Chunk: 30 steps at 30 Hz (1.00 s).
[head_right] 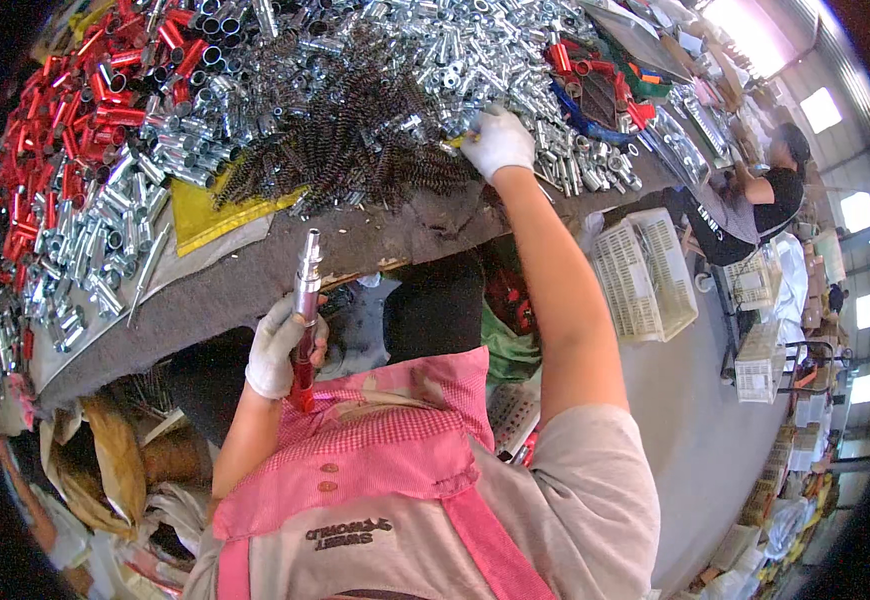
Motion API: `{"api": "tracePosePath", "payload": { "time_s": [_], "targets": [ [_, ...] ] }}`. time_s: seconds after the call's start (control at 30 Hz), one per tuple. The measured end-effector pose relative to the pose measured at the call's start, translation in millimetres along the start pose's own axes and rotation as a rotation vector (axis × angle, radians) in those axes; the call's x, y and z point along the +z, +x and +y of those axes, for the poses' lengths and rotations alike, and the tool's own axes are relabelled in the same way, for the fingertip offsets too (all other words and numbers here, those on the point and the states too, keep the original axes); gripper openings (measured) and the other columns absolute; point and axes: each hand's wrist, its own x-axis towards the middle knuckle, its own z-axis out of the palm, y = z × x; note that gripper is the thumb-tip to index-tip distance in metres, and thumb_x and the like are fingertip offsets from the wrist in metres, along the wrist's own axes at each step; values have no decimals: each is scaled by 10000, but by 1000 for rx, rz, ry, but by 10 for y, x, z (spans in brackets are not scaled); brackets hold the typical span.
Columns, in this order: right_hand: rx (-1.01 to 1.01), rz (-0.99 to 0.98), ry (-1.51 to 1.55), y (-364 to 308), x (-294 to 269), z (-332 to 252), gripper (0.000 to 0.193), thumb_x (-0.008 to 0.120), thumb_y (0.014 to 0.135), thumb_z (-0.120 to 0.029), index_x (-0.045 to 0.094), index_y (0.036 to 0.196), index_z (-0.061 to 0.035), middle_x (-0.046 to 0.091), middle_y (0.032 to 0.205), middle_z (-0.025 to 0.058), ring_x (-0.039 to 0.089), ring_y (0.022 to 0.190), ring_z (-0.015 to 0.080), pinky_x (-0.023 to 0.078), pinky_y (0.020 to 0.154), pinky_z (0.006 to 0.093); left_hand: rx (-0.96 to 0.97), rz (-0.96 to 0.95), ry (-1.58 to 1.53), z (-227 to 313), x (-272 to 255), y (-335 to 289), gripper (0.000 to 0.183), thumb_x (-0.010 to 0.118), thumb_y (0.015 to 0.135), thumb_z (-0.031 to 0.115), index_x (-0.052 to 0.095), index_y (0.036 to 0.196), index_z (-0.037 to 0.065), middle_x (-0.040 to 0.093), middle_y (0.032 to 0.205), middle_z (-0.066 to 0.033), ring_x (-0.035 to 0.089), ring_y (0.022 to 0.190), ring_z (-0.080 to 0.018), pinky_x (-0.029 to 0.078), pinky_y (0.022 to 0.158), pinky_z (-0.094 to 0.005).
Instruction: Assembling hand tool components by inserting springs and metal pins into a red tool body at a factory workbench.
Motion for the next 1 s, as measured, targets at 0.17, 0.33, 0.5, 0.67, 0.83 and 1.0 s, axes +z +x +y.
{"api": "tracePosePath", "payload": {
  "time_s": [0.17, 0.33, 0.5, 0.67, 0.83, 1.0],
  "targets": [
    [55, 125, 363, -132, 130, 153, 355, 690, 721, -366, 683, 989, -133, 627, 1028, 112, 604, 945, 299, 478, 842, 382, 1, 33, -23, -55, -19, -76, 381, 476, 926, 258, 486, 1184, -23, 519, 699, -76, 480, 539, -130, 392, 498, -246],
    [80, -40, 92, 57, 91, -127, 396, 697, 710, -394, 681, 1008, -135, 622, 1050, 135, 617, 951, 296, 491, 832, 404, -4, 33, -93, -78, -11, -67, 391, 479, 935, 280, 474, 1196, -11, 517, 697, -71, 480, 536, -133, 392, 492, -247],
    [30, -140, 21, 210, -101, -83, 354, 682, 658, -371, 709, 920, -134, 674, 945, 138, 648, 875, 294, 508, 800, 391, 6, 28, -96, -82, 25, -101, 412, 493, 931, 304, 466, 1201, -7, 517, 698, -70, 481, 537, -132, 398, 492, -249],
    [0, -53, 345, 32, -103, 315, 353, 691, 686, -386, 702, 900, -107, 682, 910, 102, 647, 844, 290, 500, 798, 369, 35, 78, -209, -78, -35, -222, 371, 467, 941, 251, 494, 1186, -26, 538, 712, -75, 489, 539, -126, 404, 509, -242],
    [59, 60, 136, 93, 223, -72, 375, 716, 695, -364, 650, 920, -72, 605, 973, 143, 604, 924, 334, 489, 807, 415, -4, 96, -233, -47, -8, -170, 363, 447, 952, 260, 495, 1188, -12, 538, 714, -68, 492, 535, -122, 407, 496, -244],
    [52, -161, -15, 149, -121, -241, 369, 679, 683, -383, 692, 944, -122, 669, 965, 138, 641, 909, 298, 505, 818, 400, 26, 89, -229, -90, 0, -193, 381, 456, 947, 278, 487, 1176, -24, 532, 706, -67, 485, 545, -118, 400, 507, -242]
  ]
}}
